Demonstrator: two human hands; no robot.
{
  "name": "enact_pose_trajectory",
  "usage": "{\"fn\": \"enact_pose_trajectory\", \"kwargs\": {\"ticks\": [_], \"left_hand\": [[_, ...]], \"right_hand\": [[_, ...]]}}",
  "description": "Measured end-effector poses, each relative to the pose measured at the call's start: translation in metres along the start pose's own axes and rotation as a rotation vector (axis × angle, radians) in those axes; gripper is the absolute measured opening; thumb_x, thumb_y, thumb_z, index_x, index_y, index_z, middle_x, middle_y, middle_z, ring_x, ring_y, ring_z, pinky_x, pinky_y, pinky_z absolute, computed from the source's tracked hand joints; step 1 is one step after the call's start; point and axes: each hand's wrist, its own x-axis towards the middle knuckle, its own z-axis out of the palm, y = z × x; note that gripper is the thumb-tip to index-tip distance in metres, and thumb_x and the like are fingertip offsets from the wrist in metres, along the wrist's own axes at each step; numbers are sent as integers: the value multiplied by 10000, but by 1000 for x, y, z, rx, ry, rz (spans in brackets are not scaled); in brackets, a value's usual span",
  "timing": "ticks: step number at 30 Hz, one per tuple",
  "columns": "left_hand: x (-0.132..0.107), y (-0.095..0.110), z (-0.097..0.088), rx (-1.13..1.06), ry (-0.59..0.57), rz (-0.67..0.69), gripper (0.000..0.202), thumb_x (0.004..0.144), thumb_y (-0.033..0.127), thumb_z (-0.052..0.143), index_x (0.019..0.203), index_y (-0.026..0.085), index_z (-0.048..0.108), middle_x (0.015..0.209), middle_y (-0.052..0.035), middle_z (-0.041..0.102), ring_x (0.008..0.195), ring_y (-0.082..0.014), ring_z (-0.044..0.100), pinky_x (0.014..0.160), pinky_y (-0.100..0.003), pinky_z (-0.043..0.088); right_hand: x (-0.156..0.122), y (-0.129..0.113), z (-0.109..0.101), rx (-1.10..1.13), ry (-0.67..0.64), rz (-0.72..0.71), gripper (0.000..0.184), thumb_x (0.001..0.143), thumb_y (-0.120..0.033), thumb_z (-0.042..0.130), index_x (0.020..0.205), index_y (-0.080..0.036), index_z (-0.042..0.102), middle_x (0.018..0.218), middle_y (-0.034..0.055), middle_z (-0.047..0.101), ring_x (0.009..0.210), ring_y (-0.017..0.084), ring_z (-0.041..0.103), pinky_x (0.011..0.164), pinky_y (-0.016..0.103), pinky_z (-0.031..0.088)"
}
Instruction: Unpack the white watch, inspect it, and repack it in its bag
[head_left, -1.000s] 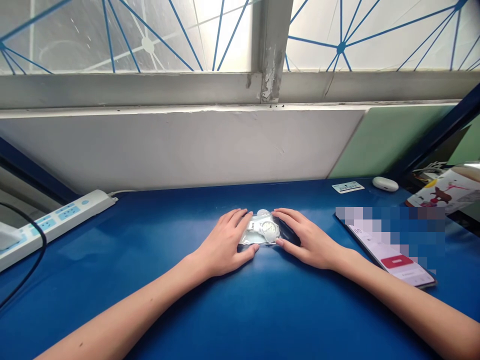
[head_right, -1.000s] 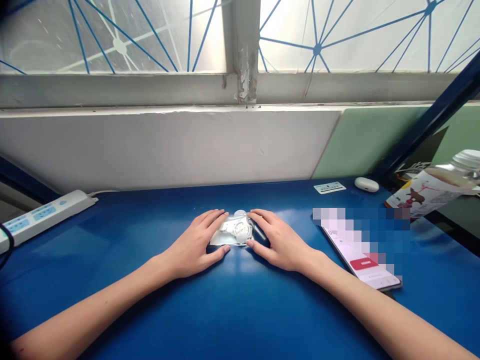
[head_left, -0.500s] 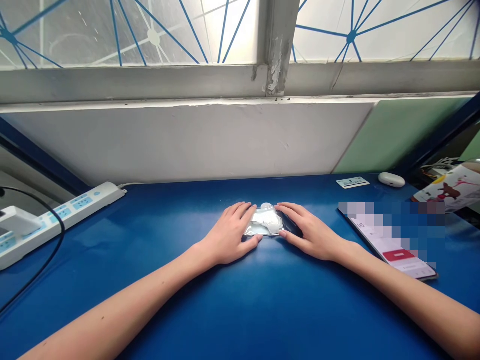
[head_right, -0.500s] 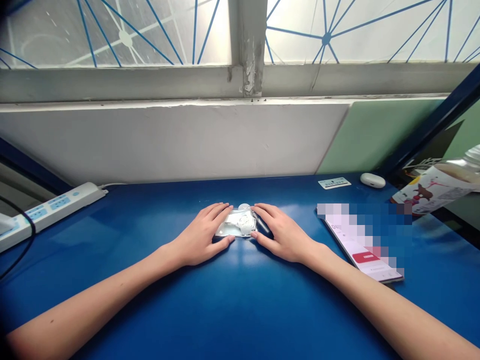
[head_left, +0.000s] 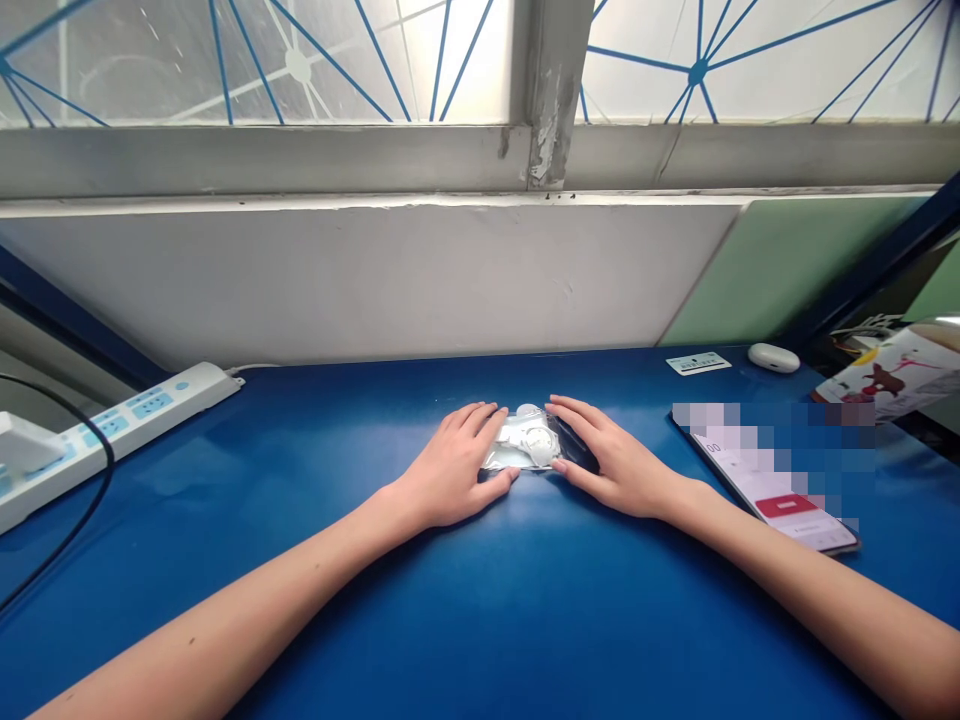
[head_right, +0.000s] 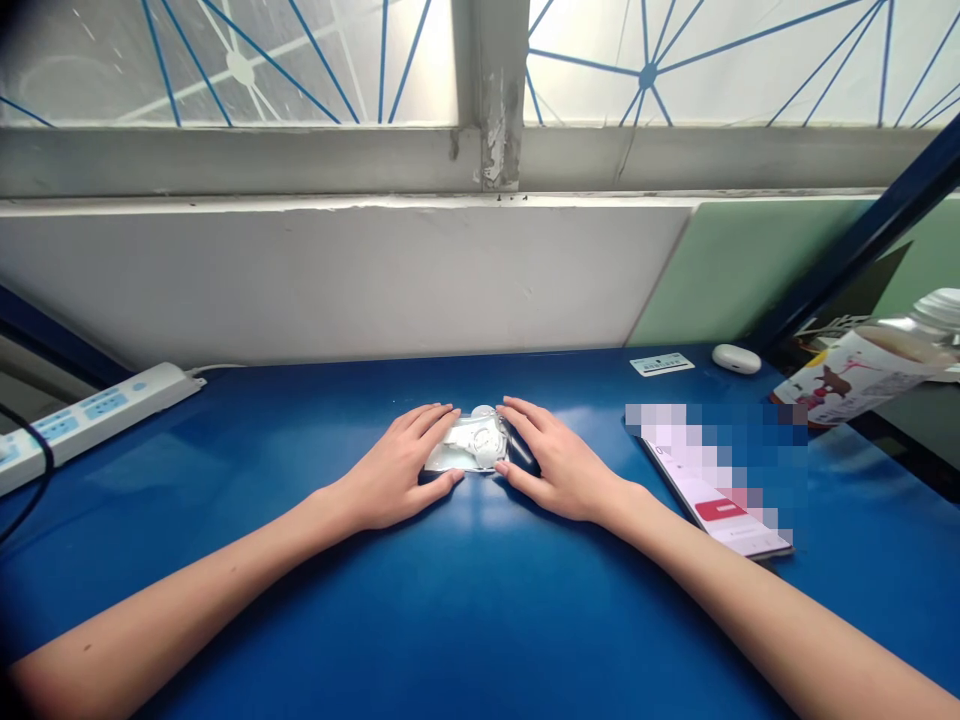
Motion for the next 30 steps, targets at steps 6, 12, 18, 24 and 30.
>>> {"fn": "enact_pose_trajectory", "kwargs": {"ticks": [6, 12, 18, 24, 30], "left_hand": [[1, 0, 0, -19, 21, 8, 658, 928, 477, 546, 1458, 111, 413, 1483, -187, 470, 1394, -357, 387, 1141, -535, 355], [1, 1, -2, -15, 8, 15, 565, 974, 493, 484, 1409, 132, 482, 1457, -162, 508, 1385, -345, 397, 1127, -517, 369], [0, -1, -2, -27, 15, 40, 525, 993, 494, 453, 1374, 142, 531, 1417, -148, 551, 1370, -334, 421, 1129, -507, 363], [2, -4, -3, -162, 85, 3, 437, 996, 448, 469, 1324, 173, 553, 1355, -125, 599, 1274, -283, 532, 1088, -459, 423], [0, -5, 3, -239, 147, -70, 848, 892, 353, 636, 1566, 207, 142, 1400, -130, 559, 1268, -296, 549, 1056, -462, 457]], "right_hand": [[-1, 0, 0, 1, -13, -29, 672, 927, -486, 556, 1510, -217, 358, 1526, 166, 439, 1405, 345, 413, 1116, 547, 409], [0, 1, 0, -12, -19, -45, 657, 909, -466, 589, 1475, -187, 408, 1469, 170, 500, 1353, 336, 471, 1088, 523, 447], [-1, 3, 1, -37, 72, -107, 437, 955, -310, 535, 1381, -214, 536, 1374, 147, 582, 1242, 292, 573, 1017, 472, 510], [-1, -2, -1, 111, 292, -114, 237, 979, -268, 523, 1170, -237, 661, 1128, 99, 721, 1006, 243, 682, 876, 404, 560], [2, -4, -1, 426, 384, 170, 180, 931, -328, 608, 1066, -214, 648, 954, 52, 745, 835, 206, 691, 766, 342, 564]]}}
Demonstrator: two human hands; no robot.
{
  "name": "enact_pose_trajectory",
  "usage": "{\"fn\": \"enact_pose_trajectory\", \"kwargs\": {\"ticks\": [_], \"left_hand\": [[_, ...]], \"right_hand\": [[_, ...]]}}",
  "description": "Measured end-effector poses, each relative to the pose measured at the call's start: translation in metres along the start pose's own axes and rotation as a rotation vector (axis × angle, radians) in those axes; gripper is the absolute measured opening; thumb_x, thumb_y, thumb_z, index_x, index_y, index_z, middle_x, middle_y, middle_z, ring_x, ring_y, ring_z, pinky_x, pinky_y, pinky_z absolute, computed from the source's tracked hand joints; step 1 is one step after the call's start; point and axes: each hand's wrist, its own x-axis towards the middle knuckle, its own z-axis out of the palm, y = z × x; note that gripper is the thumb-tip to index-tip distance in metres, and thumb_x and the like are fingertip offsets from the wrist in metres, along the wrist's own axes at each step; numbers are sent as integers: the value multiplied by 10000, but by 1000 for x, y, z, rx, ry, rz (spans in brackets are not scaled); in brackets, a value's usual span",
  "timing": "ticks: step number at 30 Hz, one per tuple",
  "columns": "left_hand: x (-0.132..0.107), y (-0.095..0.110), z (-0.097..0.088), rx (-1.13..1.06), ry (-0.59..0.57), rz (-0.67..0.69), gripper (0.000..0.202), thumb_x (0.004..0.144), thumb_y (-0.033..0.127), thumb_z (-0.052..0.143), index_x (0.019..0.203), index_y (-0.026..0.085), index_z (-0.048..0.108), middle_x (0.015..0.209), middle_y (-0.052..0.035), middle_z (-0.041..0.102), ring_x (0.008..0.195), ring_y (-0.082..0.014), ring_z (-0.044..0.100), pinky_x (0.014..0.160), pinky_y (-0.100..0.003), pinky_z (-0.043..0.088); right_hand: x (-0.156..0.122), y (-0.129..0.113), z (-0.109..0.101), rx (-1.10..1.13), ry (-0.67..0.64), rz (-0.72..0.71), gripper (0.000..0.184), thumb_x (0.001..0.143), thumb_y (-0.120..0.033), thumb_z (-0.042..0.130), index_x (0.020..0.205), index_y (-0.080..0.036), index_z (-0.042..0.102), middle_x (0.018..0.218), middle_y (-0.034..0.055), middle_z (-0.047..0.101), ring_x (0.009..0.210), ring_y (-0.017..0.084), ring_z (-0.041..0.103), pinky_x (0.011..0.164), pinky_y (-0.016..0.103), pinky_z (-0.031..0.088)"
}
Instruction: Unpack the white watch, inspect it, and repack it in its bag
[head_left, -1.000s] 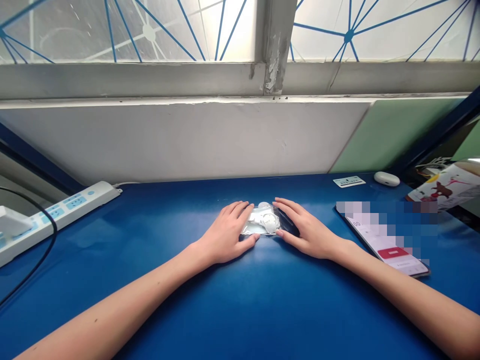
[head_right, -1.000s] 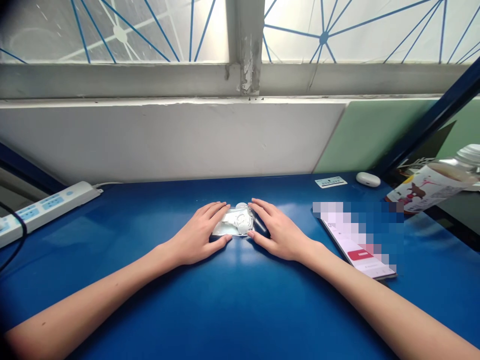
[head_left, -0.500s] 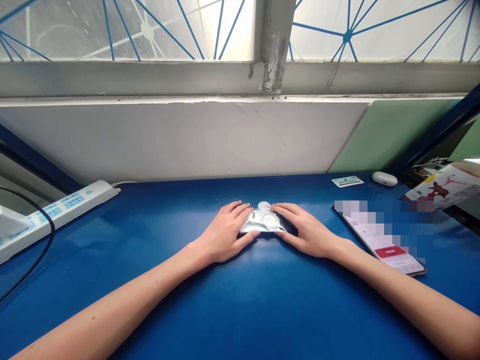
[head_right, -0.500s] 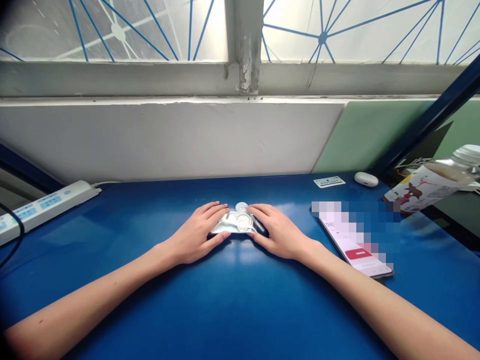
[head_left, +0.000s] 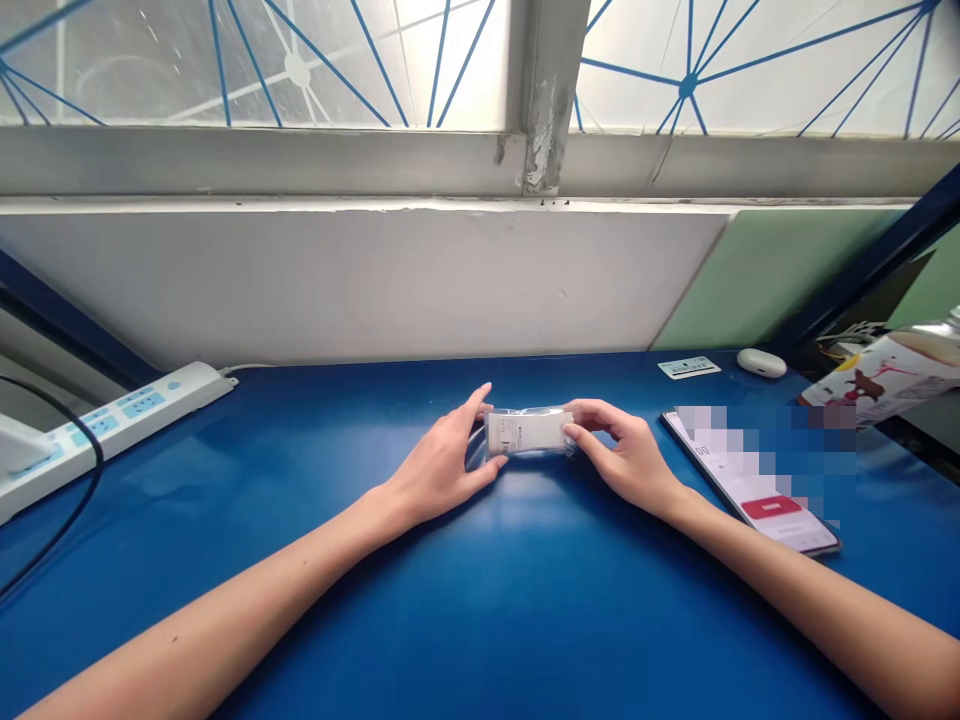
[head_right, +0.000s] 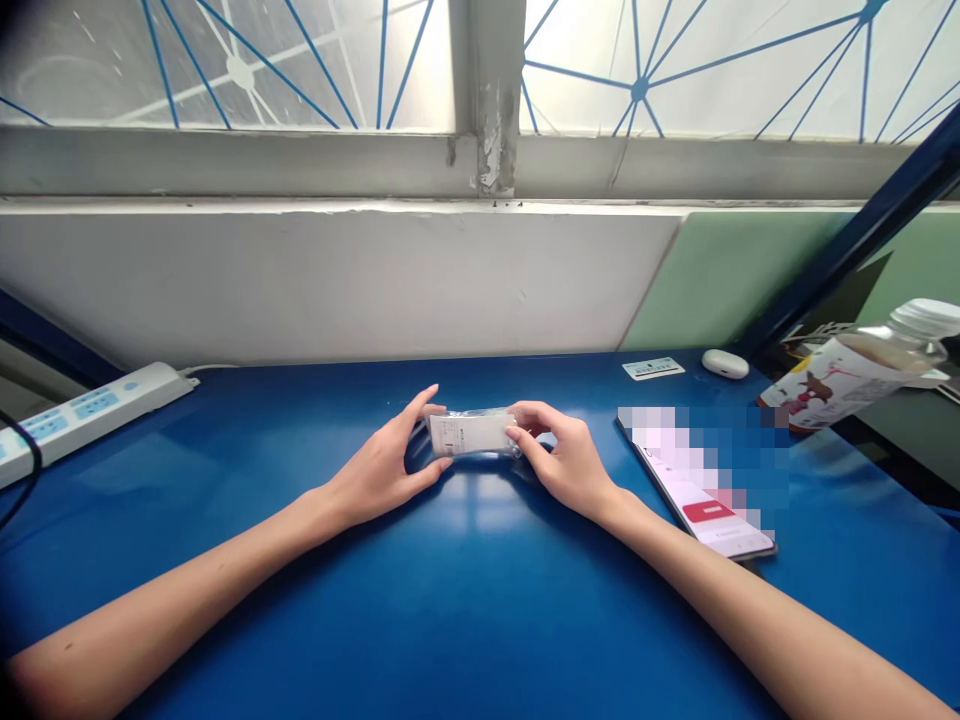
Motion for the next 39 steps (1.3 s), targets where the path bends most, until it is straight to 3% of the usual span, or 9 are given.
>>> {"fn": "enact_pose_trajectory", "kwargs": {"ticks": [2, 5, 7, 9, 12, 15, 22, 39], "left_hand": [[-1, 0, 1, 1, 3, 28, 980, 858, 292, 662, 1579, 236, 0, 1382, -107, 576, 1236, -285, 572, 1039, -449, 472], [-1, 1, 0, 30, 10, 84, 918, 841, 266, 669, 1566, 245, 107, 1394, -103, 565, 1280, -286, 536, 1072, -454, 449], [0, 1, -1, 52, 3, 104, 793, 833, 292, 679, 1511, 214, 275, 1436, -125, 522, 1345, -294, 472, 1116, -462, 413], [1, 2, -2, 76, -26, 98, 720, 817, 355, 697, 1440, 168, 389, 1476, -161, 466, 1386, -314, 416, 1141, -473, 389], [2, 2, -2, 118, -81, 73, 705, 810, 439, 691, 1393, 120, 455, 1495, -203, 421, 1406, -345, 379, 1150, -495, 376], [1, 3, -1, 155, -101, 57, 685, 837, 462, 651, 1392, 106, 465, 1486, -213, 428, 1415, -362, 357, 1157, -519, 357], [1, 5, -1, 202, -148, 19, 662, 876, 496, 589, 1383, 85, 480, 1486, -231, 429, 1425, -386, 333, 1152, -557, 344], [2, 6, -1, 235, -170, 25, 674, 900, 525, 547, 1399, 79, 466, 1486, -223, 431, 1420, -368, 340, 1161, -533, 334]], "right_hand": [[0, 0, 2, 64, -54, 71, 265, 941, -336, 588, 1177, -217, 596, 889, 35, 738, 796, 197, 687, 727, 329, 562], [0, 2, 2, 49, -135, 90, 353, 972, -346, 521, 1298, -208, 515, 837, 28, 721, 755, 198, 676, 695, 335, 561], [0, 4, 1, -58, -156, 46, 363, 987, -356, 483, 1312, -197, 517, 958, 70, 727, 863, 220, 685, 790, 378, 566], [-1, 5, -1, -204, -185, -20, 391, 992, -372, 461, 1327, -181, 525, 1192, 131, 679, 1093, 258, 645, 959, 437, 523], [-2, 7, -6, -382, -287, -75, 510, 978, -441, 474, 1404, -159, 481, 1463, 174, 498, 1360, 301, 466, 1122, 480, 406], [-2, 8, -9, -490, -385, -74, 651, 958, -521, 482, 1477, -134, 407, 1541, 192, 407, 1437, 325, 364, 1160, 508, 358], [-2, 8, -6, -627, -449, -115, 710, 986, -552, 384, 1496, -58, 378, 1552, 224, 388, 1479, 343, 282, 1194, 562, 270], [-3, 10, -6, -652, -453, -134, 718, 983, -569, 375, 1491, -61, 389, 1559, 217, 380, 1476, 337, 291, 1187, 535, 303]]}}
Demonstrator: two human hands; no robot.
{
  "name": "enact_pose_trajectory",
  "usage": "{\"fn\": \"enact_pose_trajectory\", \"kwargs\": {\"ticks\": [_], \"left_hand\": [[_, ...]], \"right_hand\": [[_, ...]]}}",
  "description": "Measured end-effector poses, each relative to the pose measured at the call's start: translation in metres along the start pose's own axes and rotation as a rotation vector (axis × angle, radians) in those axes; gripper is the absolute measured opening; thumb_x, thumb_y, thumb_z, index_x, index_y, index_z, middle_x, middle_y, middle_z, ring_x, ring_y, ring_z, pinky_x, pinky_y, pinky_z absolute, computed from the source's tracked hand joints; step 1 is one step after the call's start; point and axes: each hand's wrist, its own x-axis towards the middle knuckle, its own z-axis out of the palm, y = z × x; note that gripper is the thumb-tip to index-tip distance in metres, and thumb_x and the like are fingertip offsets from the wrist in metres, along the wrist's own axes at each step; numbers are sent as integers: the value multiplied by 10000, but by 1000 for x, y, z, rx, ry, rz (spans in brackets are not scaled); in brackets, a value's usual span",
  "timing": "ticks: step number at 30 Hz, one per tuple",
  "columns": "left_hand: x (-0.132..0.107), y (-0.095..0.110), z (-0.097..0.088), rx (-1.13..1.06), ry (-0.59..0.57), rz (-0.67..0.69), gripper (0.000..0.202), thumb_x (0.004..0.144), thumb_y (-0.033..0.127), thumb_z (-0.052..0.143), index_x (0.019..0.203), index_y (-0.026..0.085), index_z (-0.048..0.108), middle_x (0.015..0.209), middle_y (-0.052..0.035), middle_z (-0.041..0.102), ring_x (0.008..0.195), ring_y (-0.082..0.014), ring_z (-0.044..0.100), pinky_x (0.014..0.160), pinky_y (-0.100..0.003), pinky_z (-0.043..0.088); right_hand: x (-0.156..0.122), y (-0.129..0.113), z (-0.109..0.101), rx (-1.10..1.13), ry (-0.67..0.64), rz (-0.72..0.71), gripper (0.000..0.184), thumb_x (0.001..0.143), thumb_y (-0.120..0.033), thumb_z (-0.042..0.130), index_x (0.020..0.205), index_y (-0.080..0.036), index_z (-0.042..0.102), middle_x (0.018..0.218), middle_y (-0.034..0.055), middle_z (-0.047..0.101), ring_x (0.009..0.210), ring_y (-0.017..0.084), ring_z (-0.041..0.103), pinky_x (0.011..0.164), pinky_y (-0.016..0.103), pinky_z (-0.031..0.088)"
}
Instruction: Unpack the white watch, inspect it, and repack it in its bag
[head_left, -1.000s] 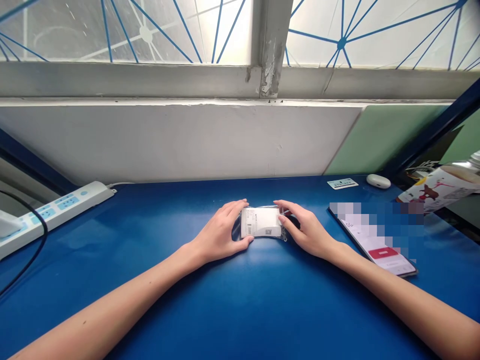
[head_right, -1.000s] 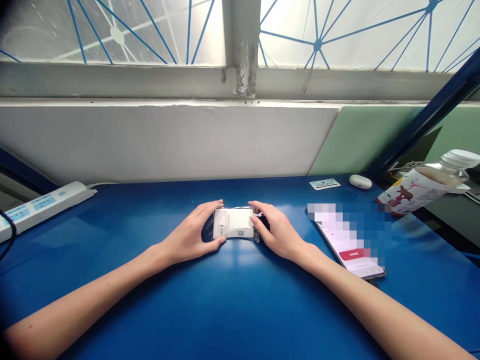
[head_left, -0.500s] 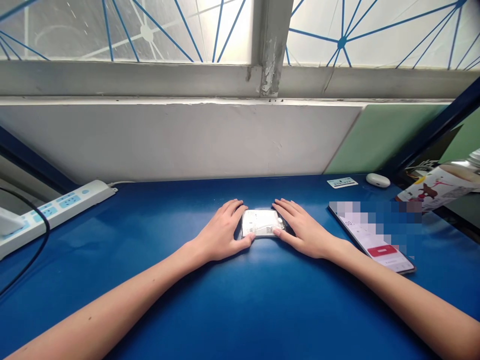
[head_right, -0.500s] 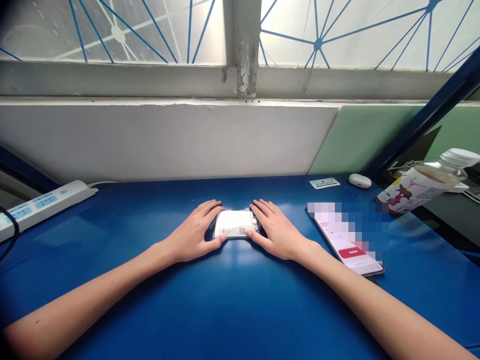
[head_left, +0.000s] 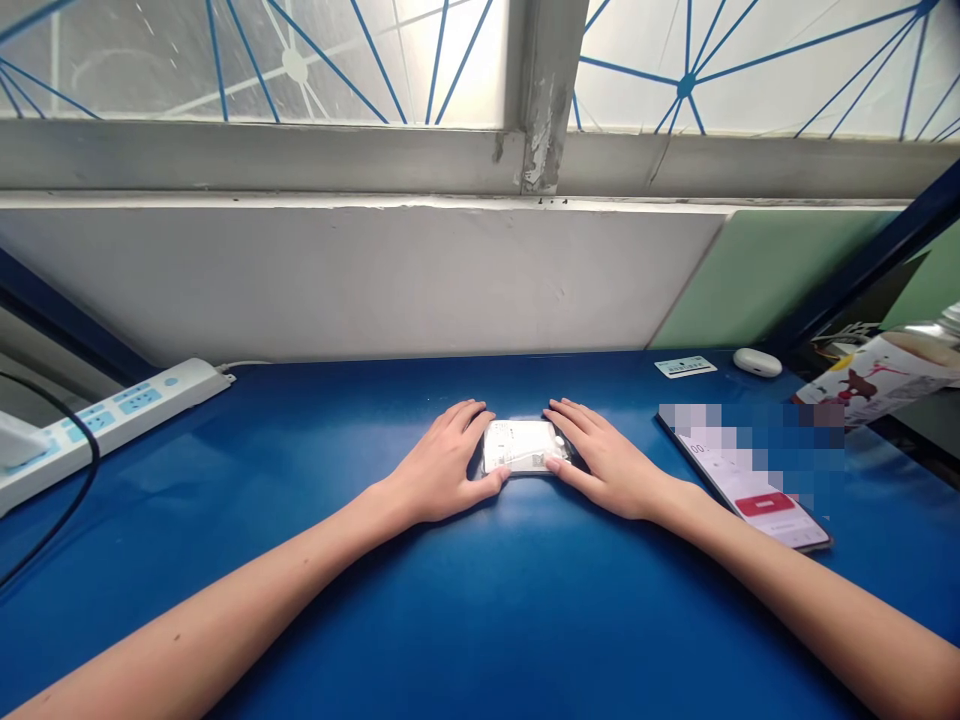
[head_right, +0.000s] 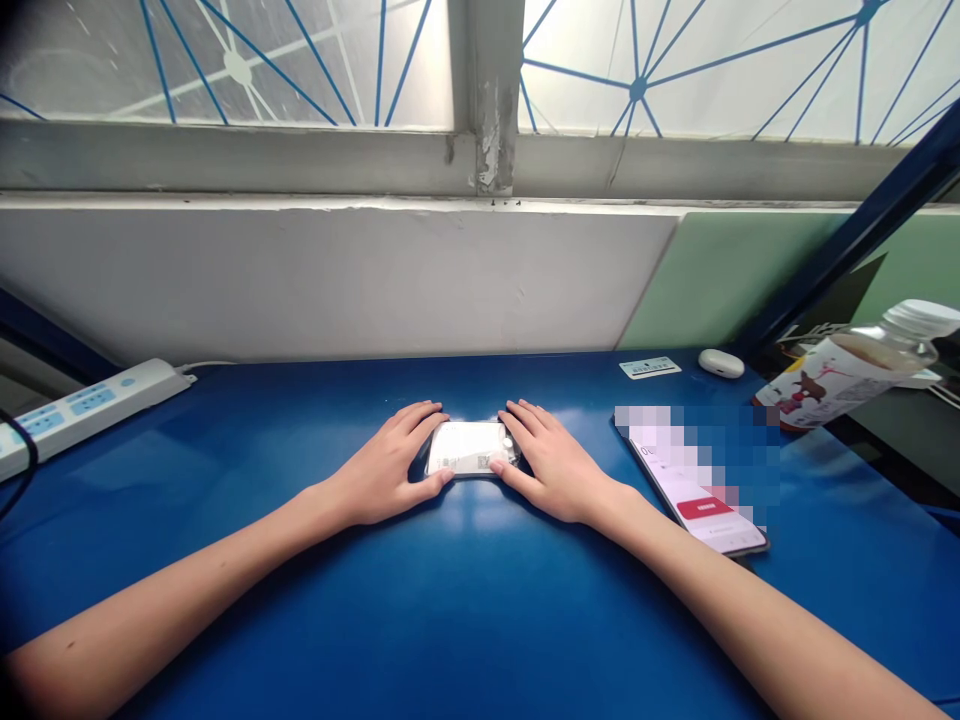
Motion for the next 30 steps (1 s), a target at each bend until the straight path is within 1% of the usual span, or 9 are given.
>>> {"fn": "enact_pose_trajectory", "kwargs": {"ticks": [5, 7, 11, 14, 18, 21, 25, 27, 30], "left_hand": [[0, -1, 0, -14, 19, 7, 652, 897, 531, 555, 1383, 103, 481, 1479, -222, 442, 1412, -376, 352, 1148, -550, 343], [0, -1, 1, -21, 22, 8, 658, 898, 532, 554, 1389, 101, 477, 1481, -223, 439, 1414, -378, 351, 1149, -548, 343], [-1, -1, 0, -17, 14, 12, 699, 909, 536, 537, 1438, 91, 433, 1504, -224, 413, 1428, -380, 332, 1159, -547, 326], [-1, 0, -1, -10, 3, 20, 704, 925, 522, 521, 1476, 104, 393, 1533, -222, 376, 1446, -389, 297, 1155, -567, 318], [-1, 0, -2, 2, -14, 19, 678, 926, 520, 522, 1462, 117, 420, 1533, -219, 379, 1449, -396, 286, 1150, -574, 316], [-1, 1, -2, 18, -21, 15, 676, 921, 527, 525, 1451, 118, 434, 1524, -220, 389, 1445, -396, 291, 1151, -572, 309], [0, 1, -2, 17, -20, 22, 663, 922, 516, 525, 1440, 110, 445, 1513, -226, 400, 1434, -399, 307, 1146, -575, 312], [1, 2, -2, -1, -7, 22, 650, 918, 514, 533, 1431, 122, 455, 1508, -222, 411, 1426, -405, 319, 1136, -586, 322], [1, 2, -2, -10, -3, 24, 641, 905, 515, 553, 1411, 129, 475, 1498, -223, 424, 1421, -407, 330, 1132, -587, 328]], "right_hand": [[0, -1, 0, 16, 17, -1, 726, 985, -557, 381, 1487, -33, 376, 1545, 238, 393, 1465, 336, 317, 1181, 534, 318], [0, -1, 0, 22, 23, -3, 716, 984, -551, 388, 1485, -40, 382, 1543, 239, 396, 1463, 341, 321, 1177, 541, 322], [-1, 0, 1, 36, 53, -17, 680, 977, -542, 417, 1490, -97, 393, 1541, 220, 410, 1460, 348, 326, 1165, 566, 329], [-1, 0, 0, 47, 55, -19, 665, 980, -536, 416, 1492, -111, 393, 1540, 203, 419, 1464, 343, 320, 1166, 558, 331], [-1, -3, -2, 77, 53, -34, 602, 998, -496, 398, 1478, -134, 415, 1516, 170, 468, 1446, 326, 360, 1169, 553, 328], [0, -4, -3, 85, 66, -22, 595, 994, -498, 407, 1460, -128, 437, 1497, 169, 493, 1423, 326, 399, 1154, 547, 353], [0, -4, -3, 69, 77, -20, 593, 981, -499, 440, 1435, -119, 464, 1481, 169, 512, 1414, 331, 413, 1141, 543, 376], [0, -4, -2, 75, 94, -29, 566, 973, -476, 466, 1431, -143, 474, 1473, 161, 523, 1407, 335, 423, 1133, 553, 385], [1, -5, -1, 105, 113, -20, 488, 974, -366, 454, 1409, -150, 503, 1451, 151, 549, 1393, 322, 446, 1133, 551, 388]]}}
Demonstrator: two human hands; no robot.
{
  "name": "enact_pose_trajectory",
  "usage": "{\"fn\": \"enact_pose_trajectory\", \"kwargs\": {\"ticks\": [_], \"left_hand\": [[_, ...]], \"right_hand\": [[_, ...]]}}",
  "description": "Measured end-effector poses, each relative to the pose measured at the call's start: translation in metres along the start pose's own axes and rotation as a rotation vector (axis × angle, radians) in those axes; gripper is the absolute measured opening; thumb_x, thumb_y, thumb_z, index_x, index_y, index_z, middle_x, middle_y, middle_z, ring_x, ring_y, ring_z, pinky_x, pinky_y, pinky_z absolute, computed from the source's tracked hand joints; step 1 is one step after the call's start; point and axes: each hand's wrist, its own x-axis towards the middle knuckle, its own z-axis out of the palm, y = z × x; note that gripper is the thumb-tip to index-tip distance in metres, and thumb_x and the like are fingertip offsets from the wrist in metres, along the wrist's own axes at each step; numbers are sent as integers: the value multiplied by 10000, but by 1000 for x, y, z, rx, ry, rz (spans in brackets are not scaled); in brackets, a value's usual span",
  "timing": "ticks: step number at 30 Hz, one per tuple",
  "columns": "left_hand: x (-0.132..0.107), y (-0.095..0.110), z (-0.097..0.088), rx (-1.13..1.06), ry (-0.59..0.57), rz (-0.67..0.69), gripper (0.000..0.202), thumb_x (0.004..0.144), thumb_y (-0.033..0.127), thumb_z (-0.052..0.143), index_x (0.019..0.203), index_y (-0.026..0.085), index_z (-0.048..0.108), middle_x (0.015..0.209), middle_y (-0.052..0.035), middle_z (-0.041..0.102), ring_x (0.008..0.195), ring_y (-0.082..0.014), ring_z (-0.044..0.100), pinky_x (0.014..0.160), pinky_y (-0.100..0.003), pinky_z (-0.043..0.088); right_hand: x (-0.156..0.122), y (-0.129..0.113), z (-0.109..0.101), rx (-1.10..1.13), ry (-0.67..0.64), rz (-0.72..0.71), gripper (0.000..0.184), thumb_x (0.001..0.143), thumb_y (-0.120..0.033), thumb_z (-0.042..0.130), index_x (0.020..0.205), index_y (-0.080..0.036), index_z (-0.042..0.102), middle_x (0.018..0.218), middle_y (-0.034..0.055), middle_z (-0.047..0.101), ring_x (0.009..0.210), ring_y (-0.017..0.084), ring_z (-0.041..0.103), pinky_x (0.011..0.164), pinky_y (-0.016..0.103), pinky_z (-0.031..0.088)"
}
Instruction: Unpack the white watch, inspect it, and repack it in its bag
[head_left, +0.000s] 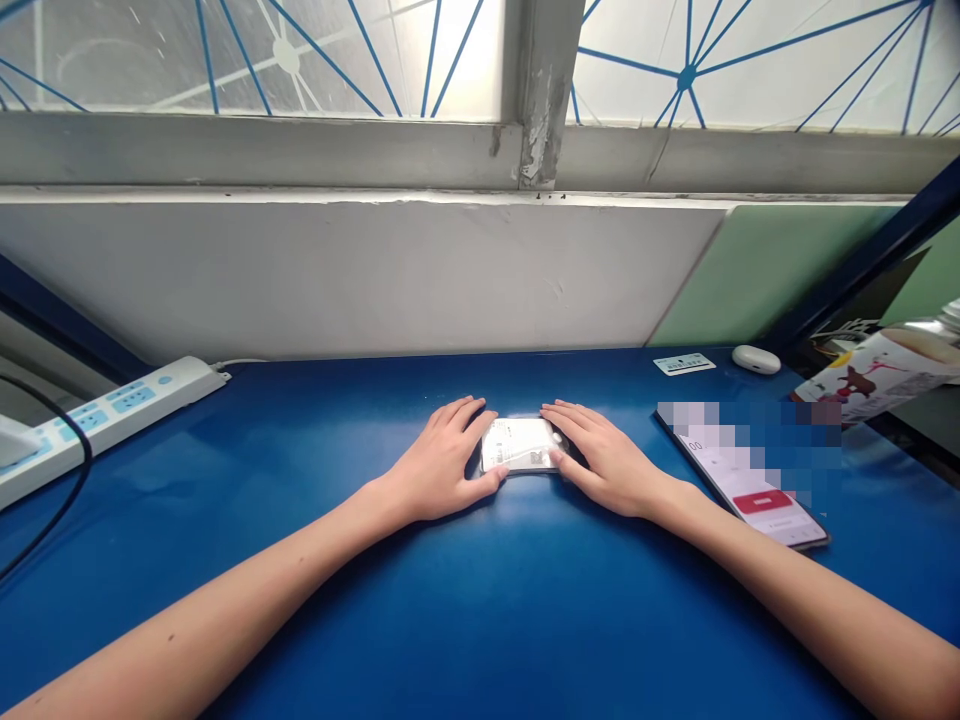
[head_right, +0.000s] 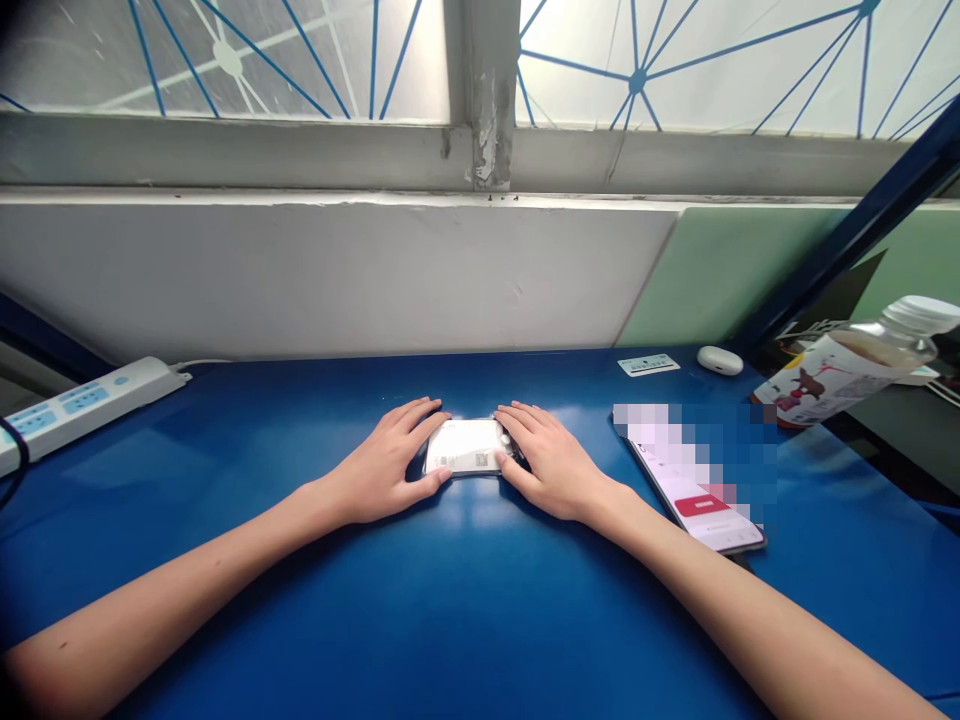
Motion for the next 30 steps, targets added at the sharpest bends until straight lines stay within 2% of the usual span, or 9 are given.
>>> {"fn": "enact_pose_trajectory", "kwargs": {"ticks": [4, 8, 11, 16, 18, 21, 26, 28, 30], "left_hand": [[0, -2, 1, 2, 18, 9, 599, 879, 498, 590, 1367, 160, 512, 1490, -212, 437, 1419, -397, 337, 1128, -575, 333], [0, -3, 2, -28, 43, 12, 560, 851, 476, 625, 1324, 187, 545, 1483, -194, 450, 1407, -404, 355, 1117, -581, 345], [0, -3, 2, -34, 43, 9, 564, 842, 469, 637, 1324, 191, 547, 1475, -195, 459, 1400, -407, 364, 1112, -585, 350], [1, -3, 2, -20, 20, 5, 588, 858, 481, 622, 1351, 173, 532, 1489, -210, 439, 1414, -412, 342, 1114, -587, 346], [1, -4, 3, -27, 22, 8, 583, 861, 489, 620, 1348, 180, 535, 1496, -202, 436, 1416, -415, 337, 1113, -594, 346], [0, -5, 3, -36, 20, 9, 573, 864, 483, 621, 1354, 200, 531, 1503, -177, 439, 1425, -413, 321, 1116, -597, 343], [0, -4, 3, -9, 20, 20, 567, 873, 462, 597, 1354, 172, 516, 1489, -188, 452, 1426, -403, 326, 1125, -586, 340], [0, -3, 2, 6, 22, 23, 560, 871, 435, 588, 1344, 146, 512, 1472, -200, 467, 1423, -392, 336, 1133, -571, 340], [1, -3, 2, 18, 18, 15, 558, 867, 406, 580, 1340, 119, 504, 1466, -212, 471, 1421, -383, 344, 1140, -557, 341]], "right_hand": [[2, -6, 3, 22, 40, 43, 452, 950, -239, 412, 1358, -104, 553, 1412, 168, 580, 1368, 299, 479, 1133, 513, 405], [3, -10, 5, 19, 95, 67, 408, 976, -316, 434, 1316, -157, 594, 1348, 154, 635, 1288, 311, 562, 1077, 526, 463], [2, -8, 7, 0, 88, 55, 411, 1006, -334, 388, 1323, -169, 588, 1349, 138, 640, 1299, 303, 558, 1073, 506, 474], [4, -3, 6, -40, 30, 7, 465, 1018, -243, 298, 1440, -134, 459, 1386, 159, 608, 1303, 265, 561, 1142, 527, 391], [5, -1, 5, -13, 17, -20, 494, 1004, -195, 295, 1488, -159, 386, 1404, 143, 597, 1318, 243, 548, 1159, 540, 362], [5, 3, 3, 88, 12, -11, 521, 986, -145, 299, 1498, -203, 370, 1407, 107, 601, 1335, 225, 531, 1167, 547, 348], [1, 7, 6, 154, 36, 6, 500, 961, -113, 329, 1414, -236, 502, 1400, 83, 609, 1350, 249, 514, 1136, 556, 396], [-1, 7, 7, 86, 103, -10, 462, 942, -105, 360, 1320, -224, 597, 1428, 96, 581, 1354, 272, 507, 1101, 536, 444], [-2, 7, 8, 9, 182, -28, 397, 926, -107, 402, 1197, -203, 675, 1368, 108, 624, 1312, 293, 535, 1053, 511, 492]]}}
